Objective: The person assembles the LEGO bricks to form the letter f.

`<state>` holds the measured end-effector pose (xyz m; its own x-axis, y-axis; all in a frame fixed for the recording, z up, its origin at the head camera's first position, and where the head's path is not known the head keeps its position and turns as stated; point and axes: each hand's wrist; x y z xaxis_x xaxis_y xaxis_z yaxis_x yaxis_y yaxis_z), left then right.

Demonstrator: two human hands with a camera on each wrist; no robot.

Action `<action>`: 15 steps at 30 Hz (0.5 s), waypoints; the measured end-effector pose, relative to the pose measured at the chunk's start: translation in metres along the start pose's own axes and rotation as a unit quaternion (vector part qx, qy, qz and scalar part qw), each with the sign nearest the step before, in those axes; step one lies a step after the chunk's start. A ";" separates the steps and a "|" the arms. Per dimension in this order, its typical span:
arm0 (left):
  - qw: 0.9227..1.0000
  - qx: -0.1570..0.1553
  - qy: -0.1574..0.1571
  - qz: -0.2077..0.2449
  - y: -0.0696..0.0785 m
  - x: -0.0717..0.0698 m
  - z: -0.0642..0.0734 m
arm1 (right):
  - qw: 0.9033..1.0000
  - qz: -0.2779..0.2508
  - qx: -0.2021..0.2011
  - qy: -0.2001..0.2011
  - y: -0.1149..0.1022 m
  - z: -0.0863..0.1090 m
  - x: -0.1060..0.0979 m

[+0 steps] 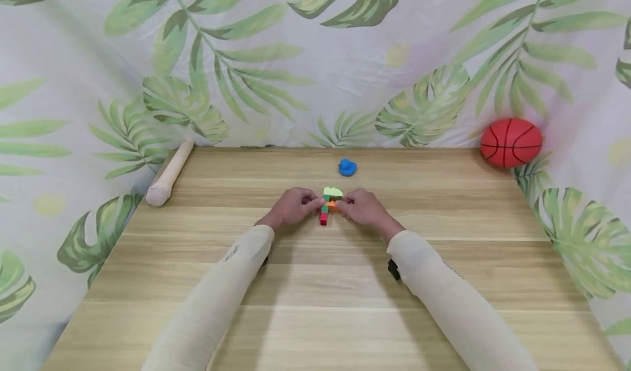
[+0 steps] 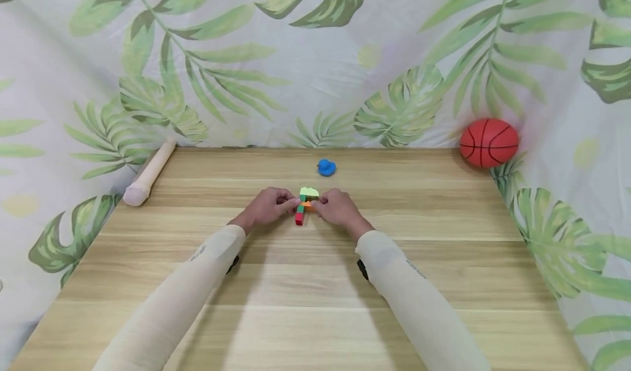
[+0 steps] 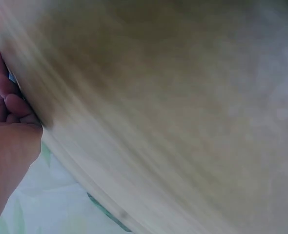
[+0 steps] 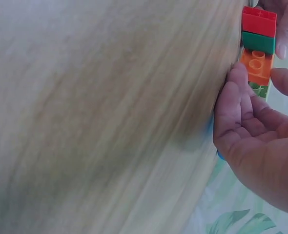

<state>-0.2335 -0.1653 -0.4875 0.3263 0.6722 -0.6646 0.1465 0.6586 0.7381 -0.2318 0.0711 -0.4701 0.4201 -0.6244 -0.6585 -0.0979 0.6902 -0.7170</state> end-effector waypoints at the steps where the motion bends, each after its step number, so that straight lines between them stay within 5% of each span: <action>1: 1.000 -0.001 0.002 0.000 0.000 0.001 0.001 | 1.000 -0.002 0.001 0.000 0.000 0.000 0.000; 15: 1.000 -0.007 0.003 0.010 -0.003 0.002 0.002 | 0.996 -0.079 0.038 -0.020 0.012 -0.007 -0.001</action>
<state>-0.2317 -0.1664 -0.4908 0.3229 0.6876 -0.6504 0.1268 0.6496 0.7497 -0.2394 0.0771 -0.4796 0.4603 -0.7136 -0.5281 0.0407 0.6112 -0.7904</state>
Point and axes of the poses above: each hand's wrist, its own z-axis away from the middle knuckle, its own x-axis out of the palm, y = z × x, and after that the axes turned 2 degrees about x, right-handed
